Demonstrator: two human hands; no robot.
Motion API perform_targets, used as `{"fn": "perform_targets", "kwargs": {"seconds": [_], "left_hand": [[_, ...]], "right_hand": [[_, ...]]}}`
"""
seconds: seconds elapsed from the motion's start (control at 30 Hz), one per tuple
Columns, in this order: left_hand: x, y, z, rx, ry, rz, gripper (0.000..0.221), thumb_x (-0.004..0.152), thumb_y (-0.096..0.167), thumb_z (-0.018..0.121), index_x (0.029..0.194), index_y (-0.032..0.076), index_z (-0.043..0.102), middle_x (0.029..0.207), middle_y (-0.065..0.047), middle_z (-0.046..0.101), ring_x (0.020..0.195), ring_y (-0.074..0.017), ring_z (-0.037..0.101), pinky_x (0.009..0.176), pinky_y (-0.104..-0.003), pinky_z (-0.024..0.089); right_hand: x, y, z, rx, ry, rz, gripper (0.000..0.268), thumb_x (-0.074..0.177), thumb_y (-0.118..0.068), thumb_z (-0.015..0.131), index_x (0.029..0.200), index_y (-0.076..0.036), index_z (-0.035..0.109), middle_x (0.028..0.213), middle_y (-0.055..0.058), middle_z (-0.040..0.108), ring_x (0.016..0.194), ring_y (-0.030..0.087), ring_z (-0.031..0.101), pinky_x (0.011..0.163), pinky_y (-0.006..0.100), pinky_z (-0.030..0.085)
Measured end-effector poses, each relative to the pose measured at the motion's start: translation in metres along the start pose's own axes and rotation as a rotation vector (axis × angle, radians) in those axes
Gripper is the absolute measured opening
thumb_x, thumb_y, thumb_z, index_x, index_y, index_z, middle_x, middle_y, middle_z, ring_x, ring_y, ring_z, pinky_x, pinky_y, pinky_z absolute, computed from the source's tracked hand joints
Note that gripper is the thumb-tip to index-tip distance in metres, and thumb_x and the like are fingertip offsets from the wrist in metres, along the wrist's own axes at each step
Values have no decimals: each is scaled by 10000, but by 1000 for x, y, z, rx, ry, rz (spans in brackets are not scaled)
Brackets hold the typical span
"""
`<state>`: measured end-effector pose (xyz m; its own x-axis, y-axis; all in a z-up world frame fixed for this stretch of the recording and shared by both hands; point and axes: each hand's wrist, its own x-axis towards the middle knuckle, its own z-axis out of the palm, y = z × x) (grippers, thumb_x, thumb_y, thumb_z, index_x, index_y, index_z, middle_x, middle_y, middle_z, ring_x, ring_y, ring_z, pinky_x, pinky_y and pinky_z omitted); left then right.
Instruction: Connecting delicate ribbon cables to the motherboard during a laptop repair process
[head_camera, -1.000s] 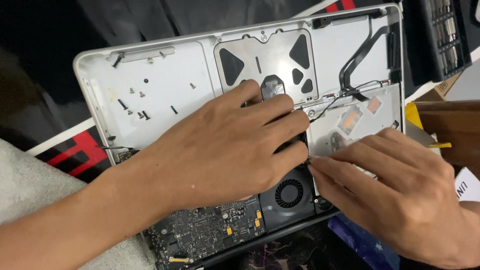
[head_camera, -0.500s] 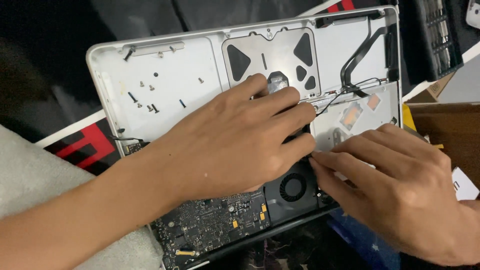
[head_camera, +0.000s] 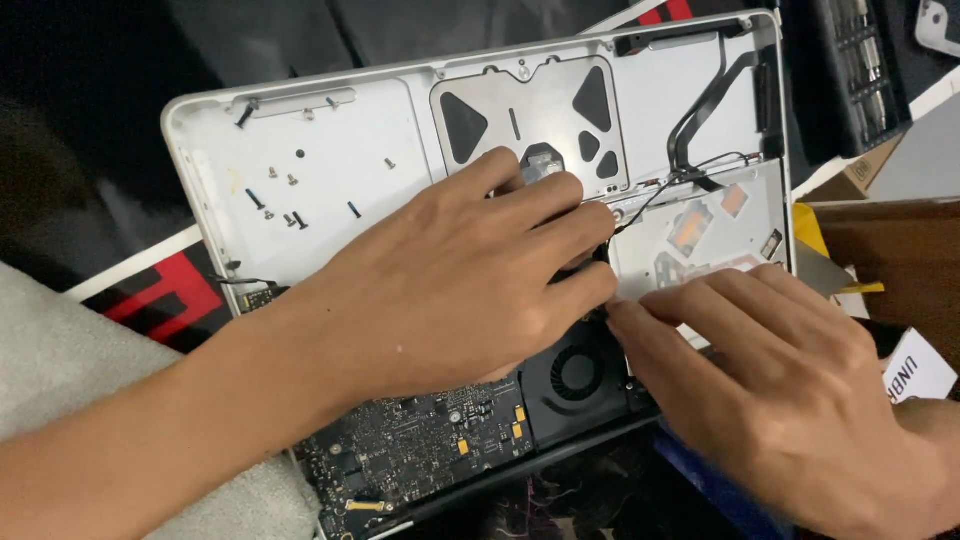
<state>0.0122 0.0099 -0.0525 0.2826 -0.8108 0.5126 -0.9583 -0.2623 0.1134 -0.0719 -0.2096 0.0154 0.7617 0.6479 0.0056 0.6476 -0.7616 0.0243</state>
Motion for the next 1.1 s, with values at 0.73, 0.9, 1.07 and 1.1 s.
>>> {"fn": "perform_targets", "kwargs": {"seconds": [0.73,0.9,1.07,1.1], "left_hand": [[-2,0,3,-34,14,-15,141,1017,74,649,900,153,660,1022,-61,651,936,-244,602,712,-372,452],[-1,1,3,-64,3,-21,157,1025,66,656,885,137,658,1024,-73,655,941,-247,603,715,-378,460],[-3,0,5,-59,19,-29,136,1024,88,656,898,139,660,1069,-72,662,978,-249,612,721,-382,464],[-3,1,6,-58,19,-31,104,1014,86,672,921,133,669,1066,-73,666,977,-248,615,718,-383,468]], "right_hand": [[3,4,20,102,176,-49,157,959,-42,804,862,18,697,774,121,656,660,274,603,630,382,510],[4,6,20,99,184,-88,140,966,-46,792,912,40,695,803,151,662,665,300,607,618,393,501],[6,20,10,147,64,-84,163,950,-129,770,986,18,710,919,168,700,733,308,645,643,417,540],[9,24,7,194,8,-88,161,952,-121,733,1008,27,705,903,165,690,731,308,652,644,425,546]]}}
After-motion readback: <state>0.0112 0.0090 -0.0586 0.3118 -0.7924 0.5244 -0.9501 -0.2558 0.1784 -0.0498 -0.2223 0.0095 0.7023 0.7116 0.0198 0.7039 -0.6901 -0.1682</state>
